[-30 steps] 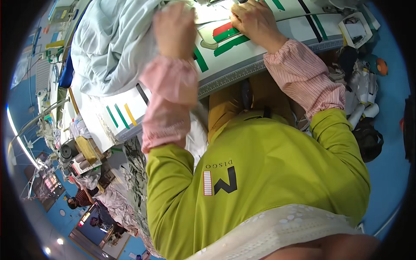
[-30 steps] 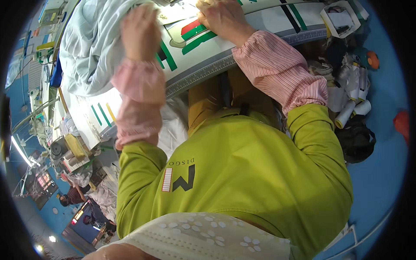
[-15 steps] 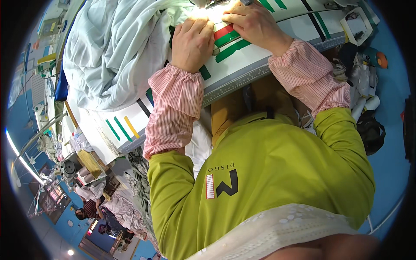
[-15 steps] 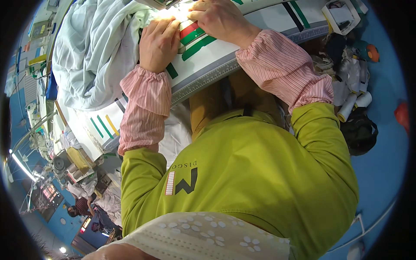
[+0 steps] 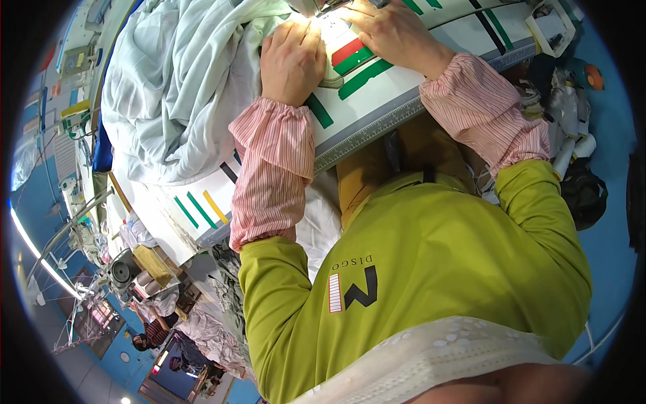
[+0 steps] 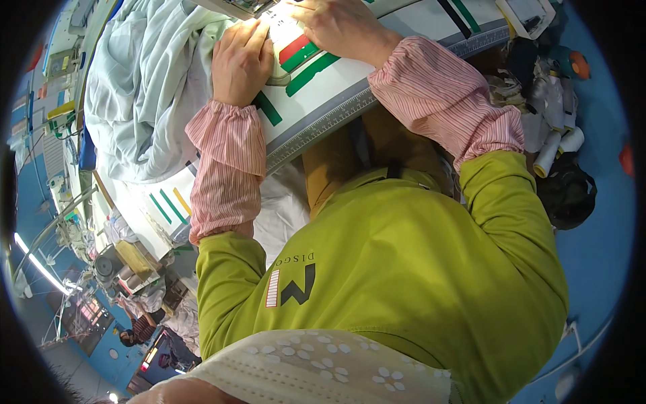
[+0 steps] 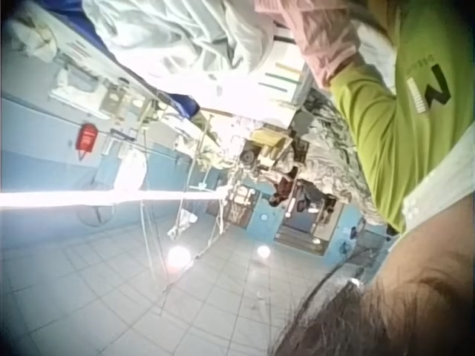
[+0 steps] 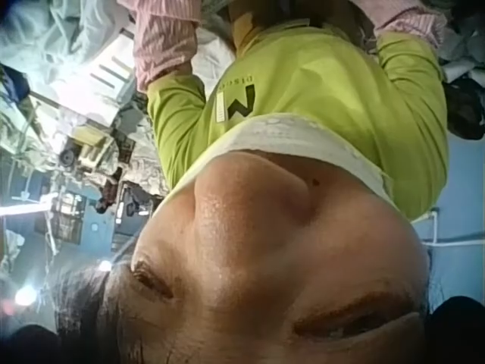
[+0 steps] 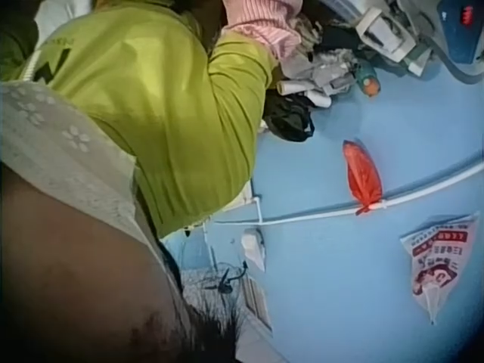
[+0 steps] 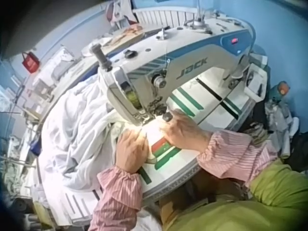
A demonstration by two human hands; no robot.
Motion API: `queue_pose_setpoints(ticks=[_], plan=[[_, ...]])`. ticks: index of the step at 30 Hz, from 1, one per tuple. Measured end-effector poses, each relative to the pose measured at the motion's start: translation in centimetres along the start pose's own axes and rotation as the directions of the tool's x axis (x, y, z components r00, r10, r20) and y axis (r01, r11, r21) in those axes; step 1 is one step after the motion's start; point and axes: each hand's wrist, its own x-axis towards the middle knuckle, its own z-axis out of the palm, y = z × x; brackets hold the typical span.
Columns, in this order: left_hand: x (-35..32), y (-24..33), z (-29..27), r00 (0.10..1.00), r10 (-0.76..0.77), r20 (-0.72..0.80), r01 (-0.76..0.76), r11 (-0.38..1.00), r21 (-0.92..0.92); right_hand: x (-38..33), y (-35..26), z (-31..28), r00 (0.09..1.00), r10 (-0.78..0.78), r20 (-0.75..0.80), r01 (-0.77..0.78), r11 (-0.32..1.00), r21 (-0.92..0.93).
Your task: Sewing fabric pieces together using an industrial sewing machine in a factory setting.
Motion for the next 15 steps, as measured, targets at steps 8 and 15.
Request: queue_pose_setpoints(ticks=[8,15], plan=[[0.1,-0.1,-0.1,1.0,-0.007,0.016,0.007,1.0,0.016,0.9,0.9,0.9,0.92,0.103,-0.377,-0.001,0.965,0.261],[-0.1,0.2,-0.2,1.0,0.001,0.017,-0.001,1.0,0.012,1.5,1.3,2.0,0.813,0.064,-0.578,0.16,0.931,0.328]])
